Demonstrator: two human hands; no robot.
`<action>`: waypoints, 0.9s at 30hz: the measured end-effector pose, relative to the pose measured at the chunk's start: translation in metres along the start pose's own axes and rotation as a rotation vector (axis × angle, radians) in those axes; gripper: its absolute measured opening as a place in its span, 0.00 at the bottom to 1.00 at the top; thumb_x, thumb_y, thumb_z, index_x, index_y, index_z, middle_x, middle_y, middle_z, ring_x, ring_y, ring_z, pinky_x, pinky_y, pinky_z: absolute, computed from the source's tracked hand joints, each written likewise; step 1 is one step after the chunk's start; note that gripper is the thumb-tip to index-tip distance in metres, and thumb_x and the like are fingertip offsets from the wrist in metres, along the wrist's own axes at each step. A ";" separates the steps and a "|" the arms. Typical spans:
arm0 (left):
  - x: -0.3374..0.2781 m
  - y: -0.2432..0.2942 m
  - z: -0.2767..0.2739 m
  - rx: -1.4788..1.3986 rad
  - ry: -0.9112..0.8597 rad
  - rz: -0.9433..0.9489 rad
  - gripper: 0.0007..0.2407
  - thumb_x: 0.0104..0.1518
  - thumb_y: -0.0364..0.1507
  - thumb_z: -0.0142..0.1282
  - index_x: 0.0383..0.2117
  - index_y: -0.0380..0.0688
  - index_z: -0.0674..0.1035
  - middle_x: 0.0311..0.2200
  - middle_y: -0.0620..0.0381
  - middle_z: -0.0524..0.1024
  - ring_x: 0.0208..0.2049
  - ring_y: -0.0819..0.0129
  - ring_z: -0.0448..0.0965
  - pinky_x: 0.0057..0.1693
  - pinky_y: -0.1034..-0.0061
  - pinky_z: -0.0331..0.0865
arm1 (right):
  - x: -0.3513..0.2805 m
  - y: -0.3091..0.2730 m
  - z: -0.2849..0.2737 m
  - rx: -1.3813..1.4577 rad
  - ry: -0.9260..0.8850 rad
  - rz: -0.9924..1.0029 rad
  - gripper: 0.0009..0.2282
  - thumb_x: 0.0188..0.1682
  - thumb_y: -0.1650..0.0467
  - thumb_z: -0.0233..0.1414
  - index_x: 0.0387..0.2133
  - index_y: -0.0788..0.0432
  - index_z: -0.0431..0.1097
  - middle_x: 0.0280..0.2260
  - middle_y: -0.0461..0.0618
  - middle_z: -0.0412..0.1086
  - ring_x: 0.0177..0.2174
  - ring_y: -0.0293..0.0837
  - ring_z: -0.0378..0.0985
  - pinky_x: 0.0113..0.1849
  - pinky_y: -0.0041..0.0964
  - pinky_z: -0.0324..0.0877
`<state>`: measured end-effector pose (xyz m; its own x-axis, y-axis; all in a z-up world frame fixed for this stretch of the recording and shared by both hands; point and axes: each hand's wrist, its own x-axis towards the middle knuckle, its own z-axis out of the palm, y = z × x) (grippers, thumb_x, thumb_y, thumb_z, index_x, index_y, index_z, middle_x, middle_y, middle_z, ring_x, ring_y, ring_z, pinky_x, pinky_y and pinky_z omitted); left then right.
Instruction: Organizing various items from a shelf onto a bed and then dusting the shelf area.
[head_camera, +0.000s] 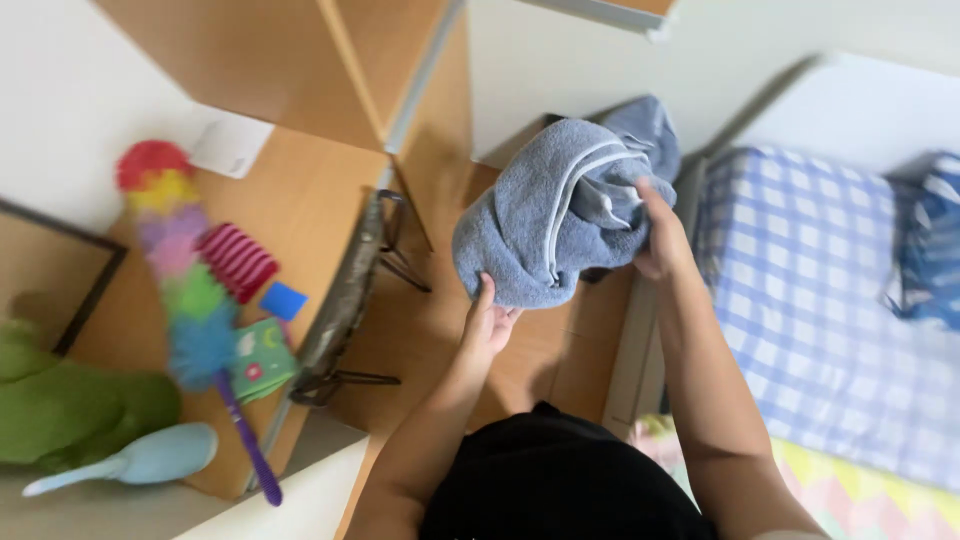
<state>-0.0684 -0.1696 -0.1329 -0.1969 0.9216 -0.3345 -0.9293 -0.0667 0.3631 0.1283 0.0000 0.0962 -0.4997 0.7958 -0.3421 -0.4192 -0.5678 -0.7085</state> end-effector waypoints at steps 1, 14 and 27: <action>0.005 -0.017 0.004 0.004 0.008 -0.035 0.37 0.53 0.50 0.60 0.68 0.47 0.61 0.65 0.53 0.66 0.65 0.56 0.66 0.68 0.55 0.59 | 0.004 -0.004 -0.028 0.012 0.034 -0.001 0.22 0.56 0.63 0.47 0.58 0.65 0.65 0.51 0.58 0.73 0.48 0.52 0.78 0.50 0.49 0.74; 0.105 -0.142 0.028 0.507 0.477 -0.117 0.26 0.60 0.37 0.54 0.64 0.65 0.58 0.63 0.57 0.63 0.58 0.56 0.70 0.53 0.48 0.74 | 0.036 0.021 -0.213 -0.637 0.338 -0.447 0.14 0.51 0.79 0.49 0.50 0.61 0.72 0.43 0.48 0.75 0.44 0.40 0.74 0.47 0.34 0.69; 0.344 -0.158 0.114 -0.054 0.421 -0.414 0.38 0.57 0.64 0.26 0.70 0.57 0.58 0.71 0.56 0.56 0.69 0.51 0.58 0.67 0.48 0.56 | 0.257 -0.088 -0.238 -0.806 0.299 -0.472 0.16 0.49 0.81 0.47 0.50 0.61 0.72 0.45 0.45 0.74 0.47 0.37 0.72 0.51 0.31 0.66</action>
<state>0.0456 0.2017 -0.2066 0.0883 0.6450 -0.7591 -0.9677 0.2362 0.0881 0.2171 0.3048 -0.0764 -0.1543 0.9878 0.0207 0.1725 0.0476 -0.9839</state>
